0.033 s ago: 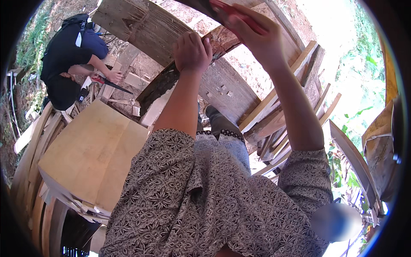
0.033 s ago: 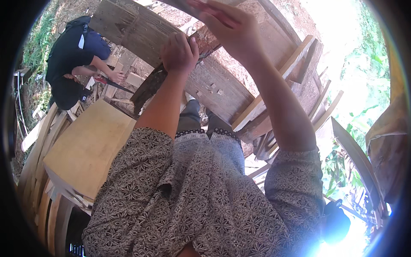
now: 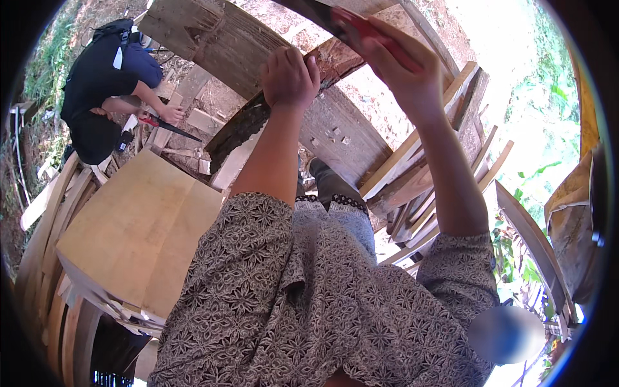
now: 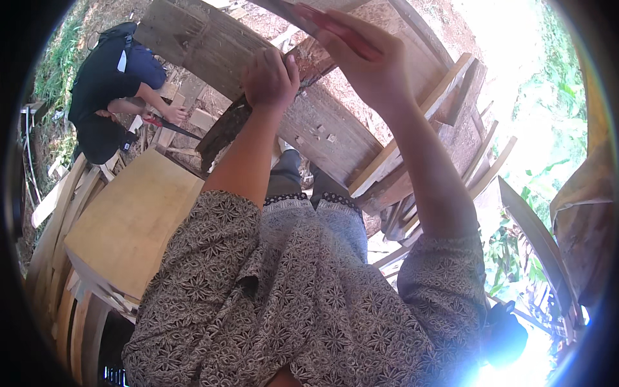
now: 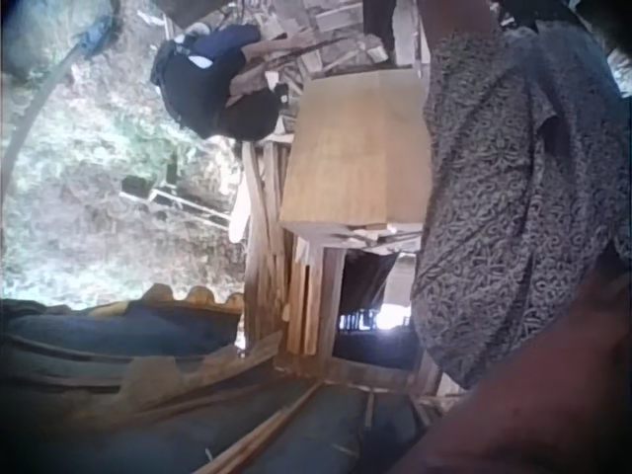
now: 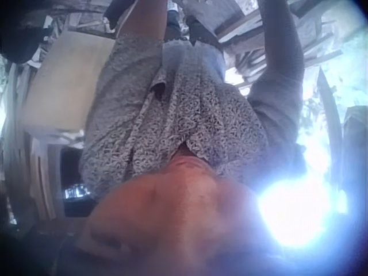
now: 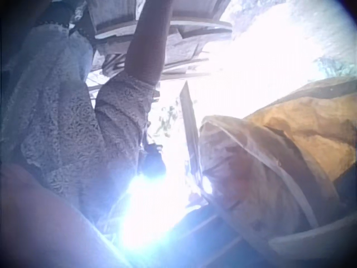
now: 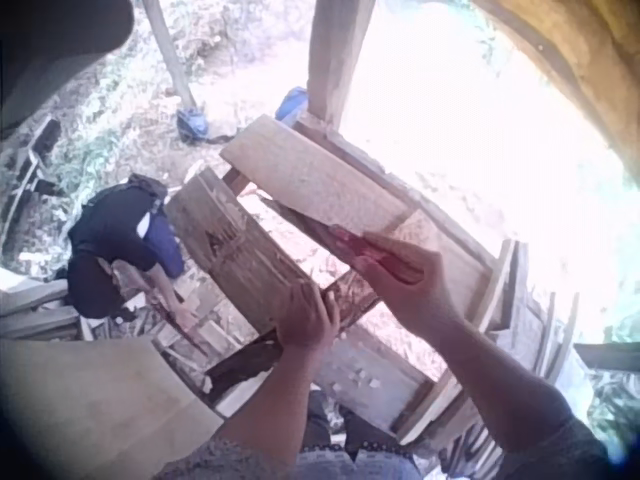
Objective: The person uses a hand saw to cut a piece of wood that is clamped to a wooden workbench. They hold the wood steady with their left hand while sawing with their right hand. The person pauses briefly to inspect the cut before continuing to saw through the wood.
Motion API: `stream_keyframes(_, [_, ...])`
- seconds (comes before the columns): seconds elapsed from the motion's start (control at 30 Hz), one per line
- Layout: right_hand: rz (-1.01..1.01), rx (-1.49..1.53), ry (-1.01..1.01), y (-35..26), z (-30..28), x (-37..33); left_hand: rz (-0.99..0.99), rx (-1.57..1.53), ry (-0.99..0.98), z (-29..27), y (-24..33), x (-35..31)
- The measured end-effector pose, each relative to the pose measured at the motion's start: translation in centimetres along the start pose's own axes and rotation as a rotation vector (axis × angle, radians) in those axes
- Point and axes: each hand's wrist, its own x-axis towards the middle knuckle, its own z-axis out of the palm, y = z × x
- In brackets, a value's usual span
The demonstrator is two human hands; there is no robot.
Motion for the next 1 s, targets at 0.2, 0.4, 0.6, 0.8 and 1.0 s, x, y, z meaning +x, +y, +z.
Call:
stream_keyframes(0.2, [0.107, -0.084, 0.090, -0.5, -4.9, -12.0, -0.019, 0.041, -0.060, 0.3, 0.3, 0.0])
stream_keyframes(0.4, [0.098, -0.143, 0.083, 2.2, -5.9, -14.5, 0.002, 0.111, -0.031, 0.8, 0.3, -0.2])
stream_keyframes(0.6, [-0.071, -0.014, 0.022, 4.5, -6.6, -15.1, 0.017, 0.187, -0.019, 1.4, -0.1, -0.5])
stream_keyframes(0.8, [0.025, -0.167, -0.049, 6.7, -8.2, -17.0, 0.031, 0.160, 0.018, 1.6, -0.4, -0.7])
stream_keyframes(1.0, [-0.007, -0.117, -0.053, 7.9, -9.3, -20.0, 0.010, 0.164, 0.018, 2.2, -0.8, -0.6])
